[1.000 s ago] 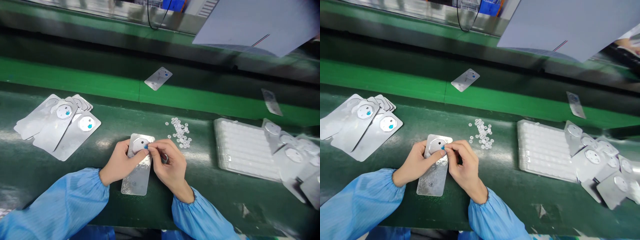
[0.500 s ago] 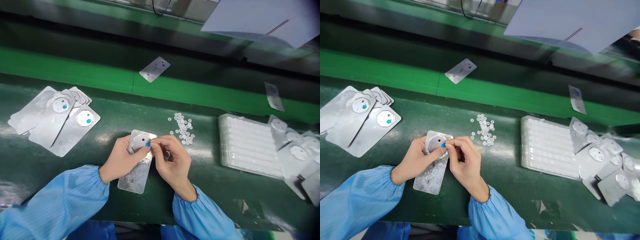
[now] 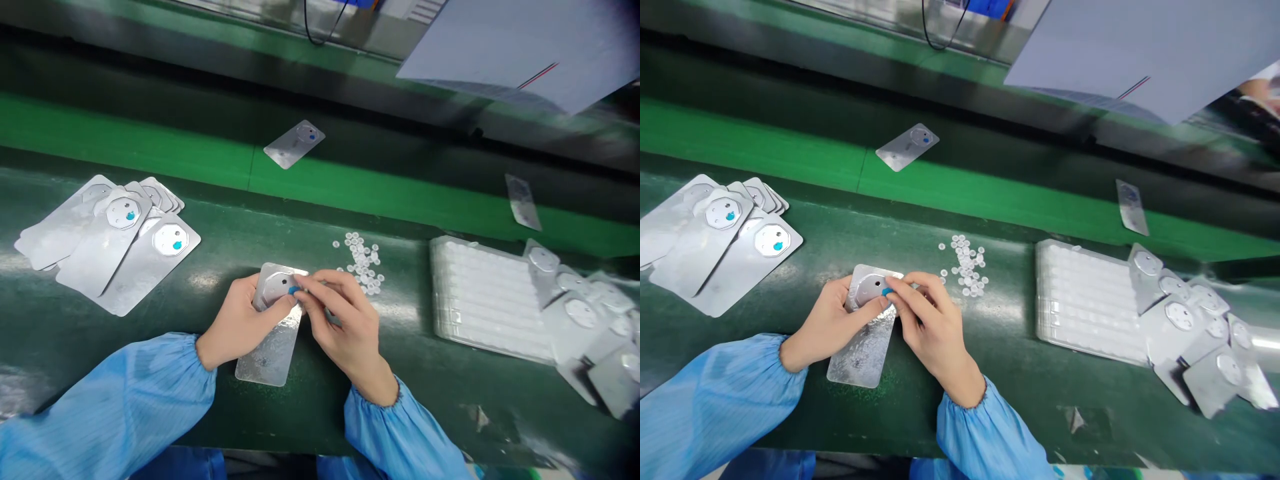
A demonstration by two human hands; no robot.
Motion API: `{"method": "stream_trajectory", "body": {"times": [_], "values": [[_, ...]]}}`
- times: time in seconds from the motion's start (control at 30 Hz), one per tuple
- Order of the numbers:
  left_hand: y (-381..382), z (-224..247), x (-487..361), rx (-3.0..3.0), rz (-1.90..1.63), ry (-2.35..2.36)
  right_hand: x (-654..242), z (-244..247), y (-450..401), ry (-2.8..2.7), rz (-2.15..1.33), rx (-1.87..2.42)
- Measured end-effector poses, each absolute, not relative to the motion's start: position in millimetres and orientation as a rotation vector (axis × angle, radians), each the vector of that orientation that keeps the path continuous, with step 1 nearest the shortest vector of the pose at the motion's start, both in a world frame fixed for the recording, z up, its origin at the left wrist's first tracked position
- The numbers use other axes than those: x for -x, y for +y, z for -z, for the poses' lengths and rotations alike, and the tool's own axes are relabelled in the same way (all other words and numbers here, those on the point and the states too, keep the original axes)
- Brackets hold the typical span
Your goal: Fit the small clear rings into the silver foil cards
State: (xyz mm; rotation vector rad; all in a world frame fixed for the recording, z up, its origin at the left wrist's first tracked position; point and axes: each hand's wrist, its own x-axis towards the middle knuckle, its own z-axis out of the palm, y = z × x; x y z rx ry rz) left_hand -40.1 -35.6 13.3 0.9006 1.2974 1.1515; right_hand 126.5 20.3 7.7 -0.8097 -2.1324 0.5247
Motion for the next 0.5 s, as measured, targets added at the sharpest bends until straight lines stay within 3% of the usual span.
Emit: {"method": "stream_trajectory", "body": {"times": [0.3, 0.5], "values": [[-34.3, -9.4, 41.9, -1.055, -1.119, 1.322, -131.8, -8.0, 21.3, -2.271, -0.328, 0.787], [-34.8, -8.9, 44.4, -1.127, -1.096, 1.344, -124.5, -7.4, 17.3, -2.185, -0.596, 0.856]]}}
